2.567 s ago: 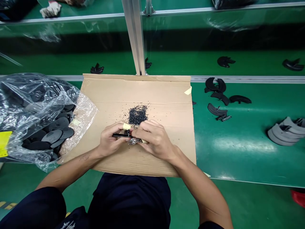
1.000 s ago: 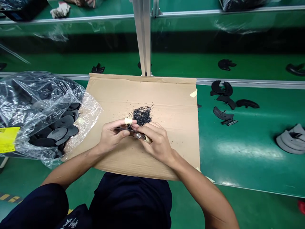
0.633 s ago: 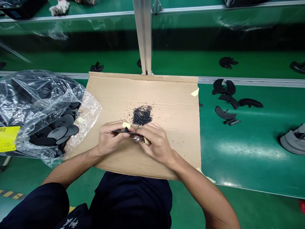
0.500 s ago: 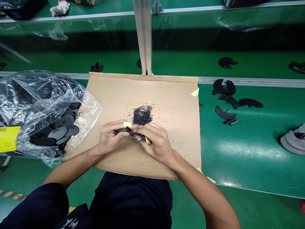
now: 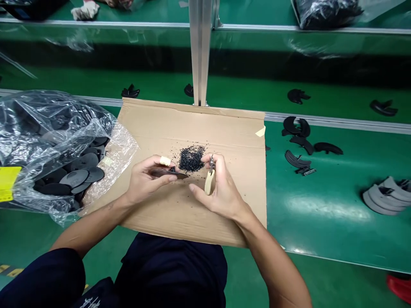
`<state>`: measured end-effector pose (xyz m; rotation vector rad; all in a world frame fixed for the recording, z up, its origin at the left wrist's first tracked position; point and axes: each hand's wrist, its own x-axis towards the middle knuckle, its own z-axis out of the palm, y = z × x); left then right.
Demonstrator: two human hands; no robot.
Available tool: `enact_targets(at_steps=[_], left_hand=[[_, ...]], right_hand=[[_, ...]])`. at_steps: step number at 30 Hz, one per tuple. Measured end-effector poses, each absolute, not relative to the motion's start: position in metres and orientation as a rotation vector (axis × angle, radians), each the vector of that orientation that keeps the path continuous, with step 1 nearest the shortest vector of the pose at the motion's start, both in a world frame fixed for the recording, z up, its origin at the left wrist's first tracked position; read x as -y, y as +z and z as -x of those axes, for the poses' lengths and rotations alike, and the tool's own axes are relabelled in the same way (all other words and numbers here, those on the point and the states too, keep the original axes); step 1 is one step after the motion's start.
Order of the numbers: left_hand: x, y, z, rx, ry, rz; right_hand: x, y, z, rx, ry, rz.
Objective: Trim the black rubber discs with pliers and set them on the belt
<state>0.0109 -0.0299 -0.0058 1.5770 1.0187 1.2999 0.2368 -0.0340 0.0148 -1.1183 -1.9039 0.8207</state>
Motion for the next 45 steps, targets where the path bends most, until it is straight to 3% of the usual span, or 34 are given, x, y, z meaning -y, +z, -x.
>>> enact_targets(at_steps=[8,30,35,42,45], left_hand=[[0.027,0.001,-0.009,-0.894,1.339,-1.955],[0.029,-0.007,-0.008,-0.751,1.297,-2.041],[0.029,-0.007,-0.011,-0.782,1.281,-2.03],[0.022,-0.012,-0.012,-0.876,1.227,-2.271],[0.019,-0.014,-0.009,-0.973,1.275,-2.241]], right_hand=[[0.024,0.01,-0.245,2.281,0.313,1.066],[0.032,0.0,-0.235,2.325,0.006,1.023],[0.03,-0.006,-0.236,2.293,0.136,1.072],[0.022,-0.007,-0.239,2.369,0.023,1.208],[0.02,-0.005,-0.242,2.318,0.173,1.251]])
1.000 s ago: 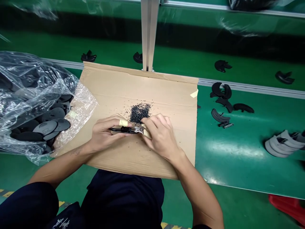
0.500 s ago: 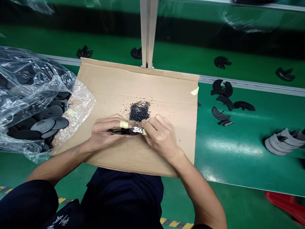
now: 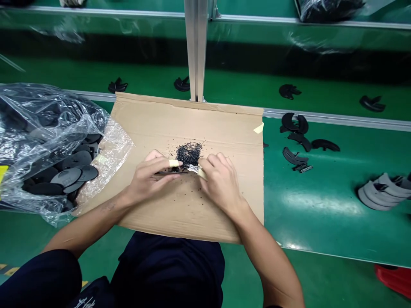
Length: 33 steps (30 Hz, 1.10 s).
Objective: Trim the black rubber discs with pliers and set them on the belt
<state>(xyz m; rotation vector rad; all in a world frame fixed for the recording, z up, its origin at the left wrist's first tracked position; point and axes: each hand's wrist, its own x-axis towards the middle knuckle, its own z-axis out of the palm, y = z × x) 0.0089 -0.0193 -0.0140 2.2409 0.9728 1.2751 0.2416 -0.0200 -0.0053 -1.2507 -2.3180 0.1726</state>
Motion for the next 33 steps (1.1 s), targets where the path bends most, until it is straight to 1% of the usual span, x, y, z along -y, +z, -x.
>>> enact_targets(at_steps=[4,6,8,13,15,18,20,25,33], left_hand=[[0.02,-0.013,-0.008,-1.045,1.31,-1.876],[0.021,-0.014,-0.009,-1.006,1.33,-1.754],[0.02,-0.015,-0.009,-0.943,1.318,-1.781],[0.015,-0.022,-0.002,-0.922,1.176,-2.293],[0.014,-0.026,0.001,-0.935,1.106,-2.435],[0.014,-0.028,0.003,-0.915,1.076,-2.453],[0.014,-0.028,0.003,-0.885,1.127,-2.385],[0.015,-0.022,0.0,-0.809,1.23,-2.241],[0.019,-0.021,-0.002,-0.755,1.232,-2.205]], right_hand=[[0.02,-0.001,-0.241,2.109,0.605,1.149],[0.021,0.0,-0.237,2.062,0.707,1.077],[0.023,-0.001,-0.235,2.078,0.656,1.034],[0.029,-0.008,-0.232,2.225,0.238,0.989],[0.031,-0.006,-0.233,2.259,0.249,0.909],[0.029,0.0,-0.235,2.161,0.504,0.79],[0.026,0.002,-0.238,2.071,0.581,0.841],[0.018,-0.005,-0.245,2.181,0.358,1.095],[0.021,-0.01,-0.242,2.328,0.18,1.108]])
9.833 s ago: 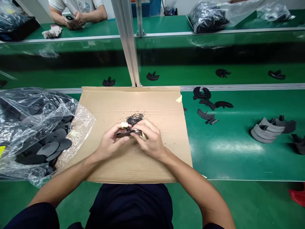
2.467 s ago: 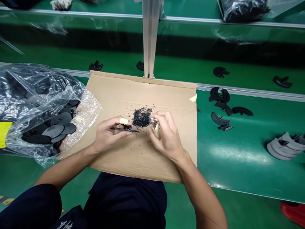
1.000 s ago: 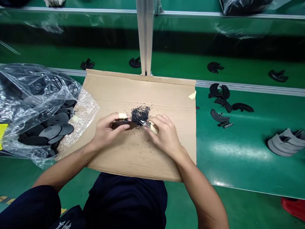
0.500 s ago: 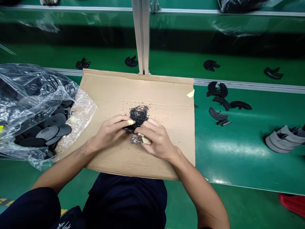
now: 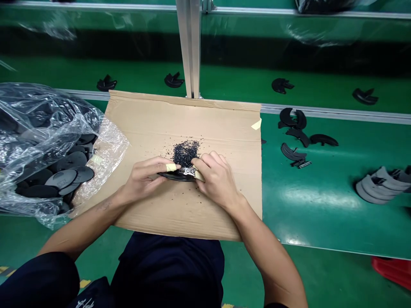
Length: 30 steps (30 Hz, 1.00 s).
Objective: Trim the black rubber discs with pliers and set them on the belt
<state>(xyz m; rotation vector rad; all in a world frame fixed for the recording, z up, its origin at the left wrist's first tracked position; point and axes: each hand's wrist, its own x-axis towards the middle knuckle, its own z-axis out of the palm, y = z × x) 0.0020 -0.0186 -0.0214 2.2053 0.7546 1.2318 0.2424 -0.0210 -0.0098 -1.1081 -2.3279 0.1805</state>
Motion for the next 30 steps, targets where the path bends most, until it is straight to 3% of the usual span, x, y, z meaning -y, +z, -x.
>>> enact_targets(at_steps=[30], left_hand=[[0.0242,-0.0228,-0.0071,-0.725,1.304,-2.105]], right_hand=[[0.0267,-0.0082,-0.2407,2.304,0.113,1.092]])
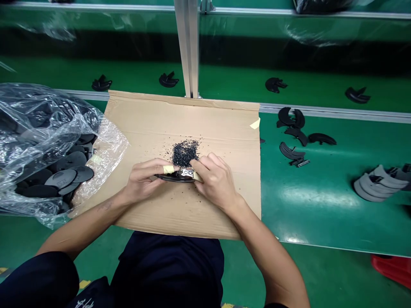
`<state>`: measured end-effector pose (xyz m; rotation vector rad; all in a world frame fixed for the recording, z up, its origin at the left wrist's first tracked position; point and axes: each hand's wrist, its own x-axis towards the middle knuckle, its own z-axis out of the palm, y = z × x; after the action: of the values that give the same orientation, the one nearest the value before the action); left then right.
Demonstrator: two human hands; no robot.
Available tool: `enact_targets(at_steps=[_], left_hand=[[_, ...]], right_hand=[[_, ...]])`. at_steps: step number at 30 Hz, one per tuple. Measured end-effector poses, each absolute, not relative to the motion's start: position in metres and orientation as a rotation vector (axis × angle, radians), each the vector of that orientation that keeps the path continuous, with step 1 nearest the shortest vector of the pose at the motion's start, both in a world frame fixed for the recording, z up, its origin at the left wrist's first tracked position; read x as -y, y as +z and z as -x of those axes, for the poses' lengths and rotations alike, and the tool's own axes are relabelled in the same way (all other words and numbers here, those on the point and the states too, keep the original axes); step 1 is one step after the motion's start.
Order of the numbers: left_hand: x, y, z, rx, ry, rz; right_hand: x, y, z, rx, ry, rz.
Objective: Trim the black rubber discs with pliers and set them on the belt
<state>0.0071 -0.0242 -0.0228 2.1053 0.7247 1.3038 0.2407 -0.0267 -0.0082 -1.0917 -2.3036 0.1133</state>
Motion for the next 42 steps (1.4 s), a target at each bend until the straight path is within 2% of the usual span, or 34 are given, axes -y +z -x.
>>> enact_targets(at_steps=[7,14,17,20,26,30,33,42], left_hand=[[0.024,-0.028,-0.006,-0.64,1.349,-2.133],[0.022,-0.022,-0.007,-0.627,1.31,-2.154],[0.022,-0.012,-0.005,-0.762,1.2,-2.127],[0.011,0.001,0.009,-0.99,1.101,-2.074],[-0.072,0.034,0.065,-1.258,0.933,-2.276],[-0.149,0.042,0.097,-1.612,0.667,-2.412],[-0.196,0.035,0.109,-1.82,0.534,-2.383],[-0.281,-0.001,0.148,-2.019,0.383,-2.182]], right_hand=[[0.031,-0.003,-0.236,2.363,-0.102,1.136],[0.03,-0.009,-0.238,2.334,0.185,1.126],[0.025,-0.007,-0.245,2.262,0.166,1.124],[0.018,-0.004,-0.251,2.27,-0.015,1.231],[0.013,0.001,-0.252,2.293,-0.245,1.31],[0.014,0.002,-0.25,2.326,-0.24,1.287],[0.011,-0.002,-0.25,2.34,-0.193,1.285],[-0.005,-0.018,-0.27,2.306,-0.164,1.165]])
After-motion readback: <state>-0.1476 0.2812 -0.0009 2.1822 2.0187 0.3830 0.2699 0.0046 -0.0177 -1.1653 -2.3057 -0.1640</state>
